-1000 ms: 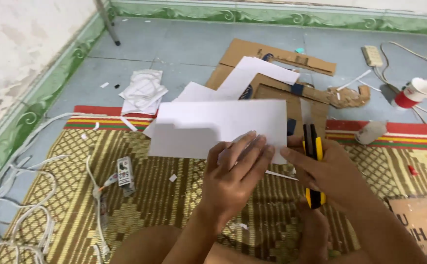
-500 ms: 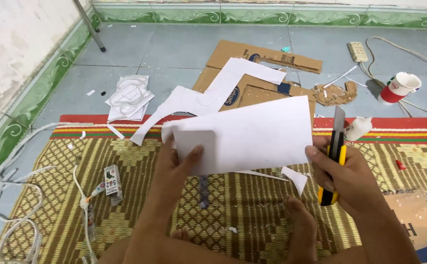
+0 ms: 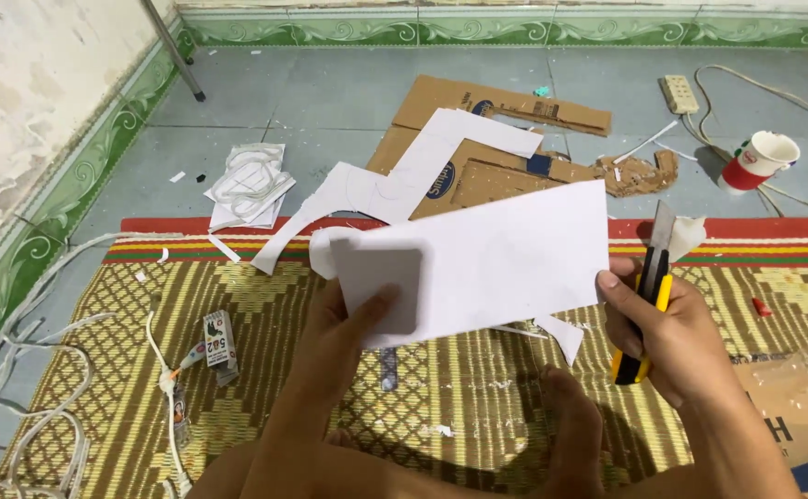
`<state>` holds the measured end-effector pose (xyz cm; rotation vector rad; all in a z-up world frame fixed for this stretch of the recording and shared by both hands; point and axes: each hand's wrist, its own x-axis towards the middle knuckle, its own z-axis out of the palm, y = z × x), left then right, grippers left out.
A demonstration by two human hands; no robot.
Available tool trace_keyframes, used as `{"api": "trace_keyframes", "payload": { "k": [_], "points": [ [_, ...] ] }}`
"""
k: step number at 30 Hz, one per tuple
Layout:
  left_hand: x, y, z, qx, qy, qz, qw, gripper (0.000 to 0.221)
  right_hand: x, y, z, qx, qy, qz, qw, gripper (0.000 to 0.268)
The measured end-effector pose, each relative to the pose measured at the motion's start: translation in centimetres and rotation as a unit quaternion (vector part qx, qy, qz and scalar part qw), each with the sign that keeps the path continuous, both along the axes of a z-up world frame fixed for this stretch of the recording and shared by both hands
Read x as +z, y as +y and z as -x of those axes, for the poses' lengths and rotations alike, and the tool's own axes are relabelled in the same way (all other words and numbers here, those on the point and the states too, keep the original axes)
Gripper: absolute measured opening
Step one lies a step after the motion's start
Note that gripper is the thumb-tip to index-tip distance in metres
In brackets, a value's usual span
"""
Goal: Cutting out paper and cardboard templates using a utility knife and marking them with a pencil for a DIY project.
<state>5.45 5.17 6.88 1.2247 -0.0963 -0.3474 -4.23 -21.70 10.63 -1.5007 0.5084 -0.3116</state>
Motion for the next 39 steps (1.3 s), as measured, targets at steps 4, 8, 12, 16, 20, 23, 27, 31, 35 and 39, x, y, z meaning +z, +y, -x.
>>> {"api": "trace_keyframes", "payload": {
  "k": [4, 8, 12, 16, 20, 23, 27, 31, 35, 39],
  "points": [
    [0.0, -0.2, 0.2, -0.007, 0.129, -0.002, 0.992, 0.058, -0.5, 0.1, -0.3, -0.003, 0.006, 0.007, 1.000, 0.019],
    [1.0, -0.6, 0.7, -0.024, 0.083, -0.141, 0.986, 0.063, -0.7, 0.6, -0.7, -0.014, 0.000, -0.018, 1.000, 0.020],
    [0.2, -0.6, 0.1, 0.013, 0.082, -0.020, 0.996, 0.070, -0.3, 0.7, -0.9, -0.023, -0.006, -0.033, 0.999, 0.025],
    [0.4, -0.4, 0.1, 0.015, 0.065, 0.005, 0.998, 0.054, -0.1, 1.1, -0.7, -0.036, -0.018, -0.051, 0.998, 0.023],
    [1.0, -0.5, 0.4, 0.032, 0.117, 0.007, 0.993, 0.057, -2.0, 0.0, -0.7, 0.030, -0.080, -0.076, 0.993, 0.021],
    [1.6, -1.0, 0.8, 0.038, 0.143, -0.013, 0.989, 0.061, -3.8, 0.1, -0.6, 0.083, -0.113, -0.118, 0.983, 0.016],
    [2.0, -1.7, 1.0, 0.052, 0.161, -0.041, 0.985, 0.066, -2.9, 2.6, -0.3, 0.075, -0.111, -0.148, 0.980, 0.025],
    [2.0, -2.0, 1.0, 0.053, 0.169, -0.052, 0.983, 0.067, -3.4, 2.5, -0.4, 0.085, -0.118, -0.175, 0.974, 0.018],
    [0.8, -2.3, 0.8, 0.051, 0.197, -0.002, 0.979, 0.053, -3.5, 2.8, -0.6, 0.068, -0.157, -0.214, 0.962, 0.014],
    [-0.1, -2.6, 0.7, 0.061, 0.167, -0.014, 0.984, 0.040, -3.2, 3.3, -0.8, 0.034, -0.147, -0.217, 0.964, 0.013]
  ]
}}
